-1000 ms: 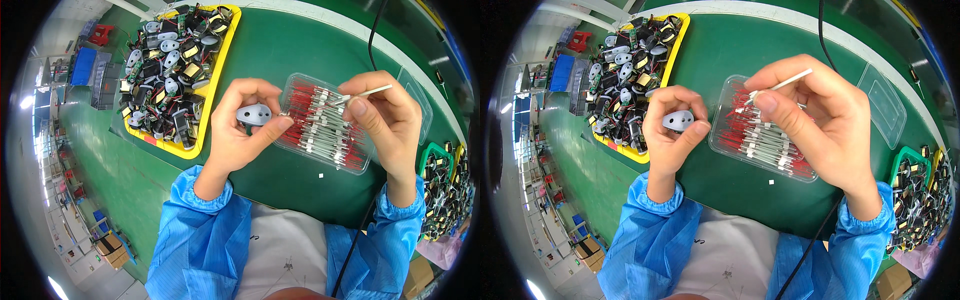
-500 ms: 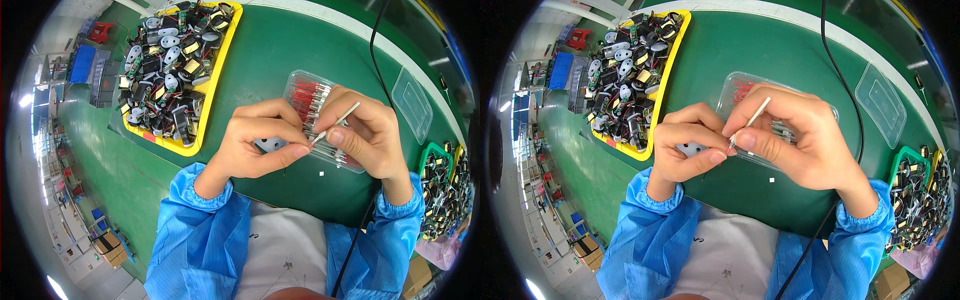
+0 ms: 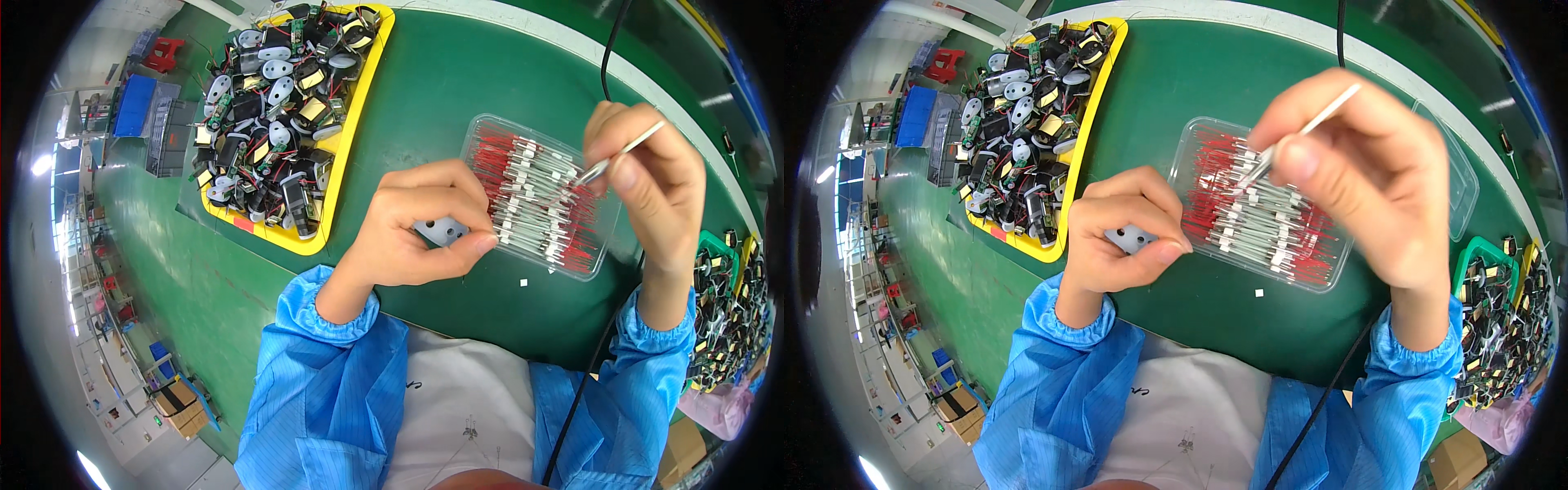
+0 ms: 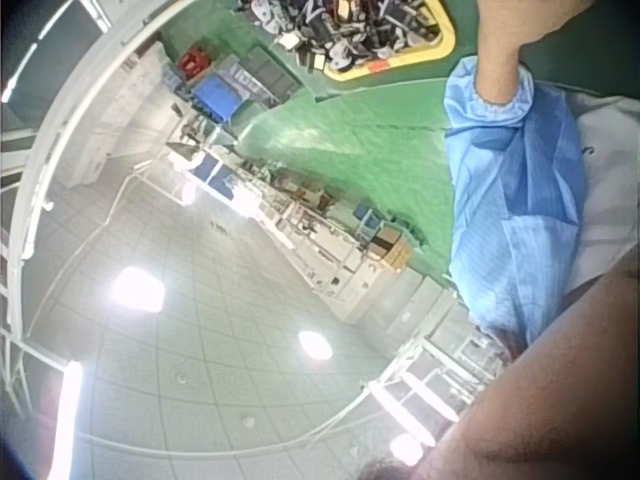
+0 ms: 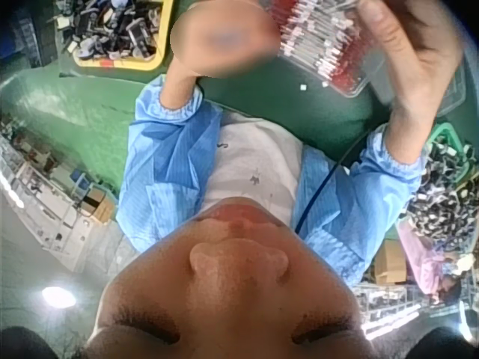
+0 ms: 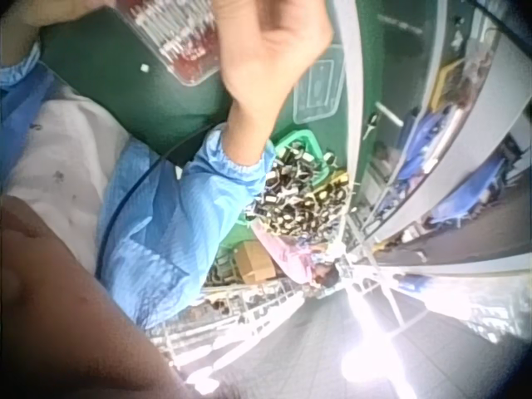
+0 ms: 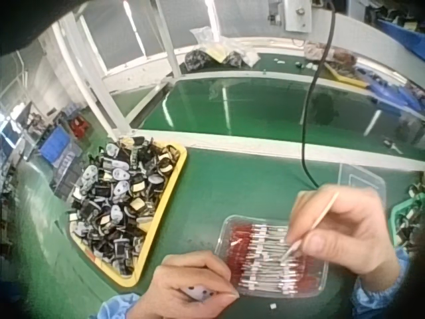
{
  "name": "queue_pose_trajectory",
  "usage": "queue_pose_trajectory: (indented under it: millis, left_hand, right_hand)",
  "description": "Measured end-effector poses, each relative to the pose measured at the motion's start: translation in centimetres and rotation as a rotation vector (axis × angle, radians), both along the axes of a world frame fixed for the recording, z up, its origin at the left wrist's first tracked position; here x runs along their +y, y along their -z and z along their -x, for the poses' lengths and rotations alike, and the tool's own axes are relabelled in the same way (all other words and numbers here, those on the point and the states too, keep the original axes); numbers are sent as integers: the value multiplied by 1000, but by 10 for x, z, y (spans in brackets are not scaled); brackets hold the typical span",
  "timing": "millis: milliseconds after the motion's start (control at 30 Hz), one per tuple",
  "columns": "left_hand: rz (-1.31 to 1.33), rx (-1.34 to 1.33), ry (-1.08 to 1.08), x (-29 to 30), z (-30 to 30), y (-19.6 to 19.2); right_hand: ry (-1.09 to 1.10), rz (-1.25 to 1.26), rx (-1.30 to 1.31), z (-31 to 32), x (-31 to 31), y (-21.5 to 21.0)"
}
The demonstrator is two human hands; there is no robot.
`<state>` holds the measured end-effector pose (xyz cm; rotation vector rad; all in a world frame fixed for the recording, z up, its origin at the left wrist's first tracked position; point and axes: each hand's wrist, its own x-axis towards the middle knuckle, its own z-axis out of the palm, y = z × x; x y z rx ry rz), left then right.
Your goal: The person repeatedly picks up small electronic modules from a yellow tray and uses a white stick to apply a red substance into the holes of the components. The person handles the items one at a time, applying the substance to multiple units throughout the clip.
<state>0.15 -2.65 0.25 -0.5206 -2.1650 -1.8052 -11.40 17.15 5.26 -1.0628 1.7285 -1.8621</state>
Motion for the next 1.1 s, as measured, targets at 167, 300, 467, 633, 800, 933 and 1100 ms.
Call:
queue_pose_trajectory:
  millis: [167, 300, 467, 633, 800, 933, 1100]
  left_hand:
    - [-310, -205, -66, 7, -5, -1]
    - [-423, -184, -100, 8, -4, 4]
    - [-326, -134, -173, 11, -3, 1]
    - [-209, 22, -93, 6, 1, 5]
    - [-223, 53, -98, 6, 0, 5]
    - [-205, 70, -97, 6, 0, 4]
    - [-207, 84, -97, 5, 1, 4]
  right_hand:
    - [56, 20, 52, 6, 7, -2]
    - [42, 66, 74, 1, 5, -1]
    - [42, 102, 144, -4, -3, -2]
    - [56, 107, 200, -14, -5, -4]
    - [41, 30, 322, -20, -3, -7]
    - [19, 49, 427, -18, -1, -5]
    - [28, 34, 438, -18, -2, -6]
